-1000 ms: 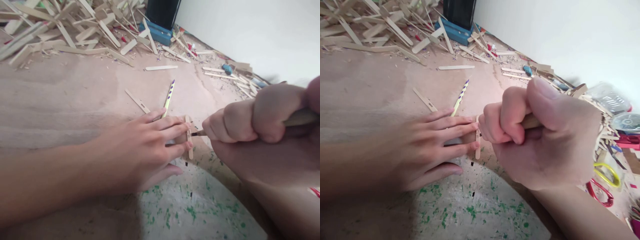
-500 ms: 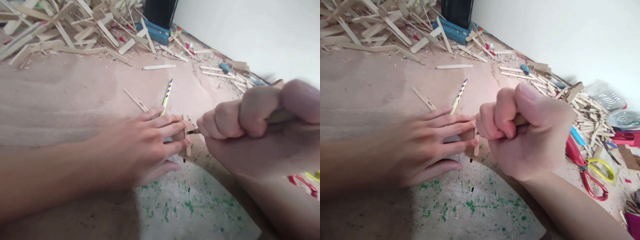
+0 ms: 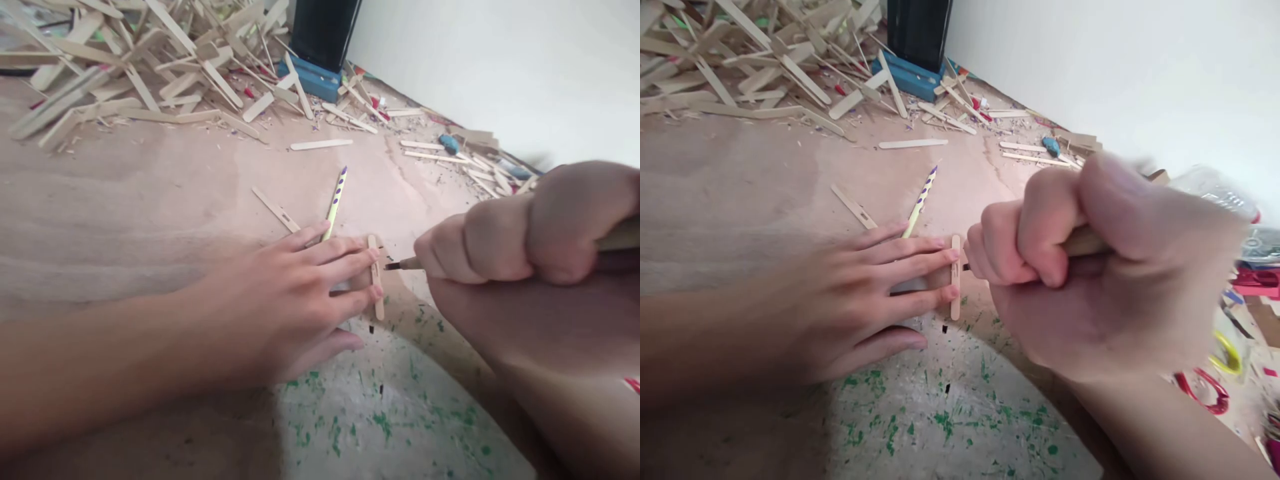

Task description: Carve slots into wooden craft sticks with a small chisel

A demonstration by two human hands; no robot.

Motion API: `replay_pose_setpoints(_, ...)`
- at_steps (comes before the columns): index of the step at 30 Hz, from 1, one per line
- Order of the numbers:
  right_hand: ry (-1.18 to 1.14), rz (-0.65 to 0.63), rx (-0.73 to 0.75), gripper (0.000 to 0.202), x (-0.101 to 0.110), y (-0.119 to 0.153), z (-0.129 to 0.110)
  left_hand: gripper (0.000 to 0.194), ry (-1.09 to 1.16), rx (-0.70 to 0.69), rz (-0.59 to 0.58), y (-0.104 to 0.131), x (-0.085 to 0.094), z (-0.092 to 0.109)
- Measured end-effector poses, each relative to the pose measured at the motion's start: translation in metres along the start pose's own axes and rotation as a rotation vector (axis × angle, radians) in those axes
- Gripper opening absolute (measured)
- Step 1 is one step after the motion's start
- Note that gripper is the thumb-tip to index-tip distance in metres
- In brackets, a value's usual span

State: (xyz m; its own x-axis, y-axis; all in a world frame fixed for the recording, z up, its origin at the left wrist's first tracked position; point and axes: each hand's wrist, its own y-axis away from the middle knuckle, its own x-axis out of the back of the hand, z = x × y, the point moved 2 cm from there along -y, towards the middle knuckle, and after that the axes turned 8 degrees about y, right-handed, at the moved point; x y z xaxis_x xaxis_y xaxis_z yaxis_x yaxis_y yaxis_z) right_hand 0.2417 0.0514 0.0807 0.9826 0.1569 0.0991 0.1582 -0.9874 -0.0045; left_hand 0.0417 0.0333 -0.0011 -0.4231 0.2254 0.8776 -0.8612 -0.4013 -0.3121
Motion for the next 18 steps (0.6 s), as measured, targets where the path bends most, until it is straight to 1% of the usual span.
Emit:
replay_pose_setpoints(2, 0.058, -0.024, -0.089, 0.095, -0.001, -0.007, -0.001, 0.051, 0.000, 0.004, -0.010, -0.001, 0.001, 0.000)
replay_pose_setpoints(3, 0.085, -0.057, -0.107, 0.095, 0.001, -0.009, 0.000, 0.051, 0.000, 0.006, -0.014, -0.001, 0.001, 0.000)
replay_pose_setpoints(4, 0.081, -0.078, -0.100, 0.092, 0.005, -0.011, 0.002, 0.051, 0.002, 0.007, -0.019, -0.001, 0.001, 0.000)
replay_pose_setpoints(5, 0.097, -0.171, -0.088, 0.086, 0.008, -0.012, 0.004, 0.051, 0.004, 0.006, -0.023, -0.001, 0.001, 0.000)
replay_pose_setpoints(6, 0.095, -0.220, -0.041, 0.080, 0.012, -0.012, 0.006, 0.051, 0.006, 0.005, -0.024, -0.001, 0.001, 0.000)
replay_pose_setpoints(8, 0.097, -0.275, -0.003, 0.074, 0.018, -0.011, 0.011, 0.052, 0.011, 0.005, -0.025, -0.001, 0.001, 0.000)
replay_pose_setpoints(10, 0.072, -0.258, 0.023, 0.076, 0.018, -0.011, 0.012, 0.052, 0.014, 0.014, -0.025, -0.001, 0.000, -0.001)
replay_pose_setpoints(13, 0.058, -0.209, 0.000, 0.086, 0.006, -0.013, 0.008, 0.053, 0.011, 0.015, -0.030, -0.001, 0.000, -0.001)
replay_pose_setpoints(16, 0.092, -0.236, -0.045, 0.091, -0.007, -0.015, 0.003, 0.052, 0.009, 0.009, -0.024, -0.001, 0.001, -0.001)
replay_pose_setpoints(18, 0.063, -0.237, 0.003, 0.090, -0.011, -0.015, -0.001, 0.052, 0.013, 0.008, -0.020, 0.000, 0.001, -0.001)
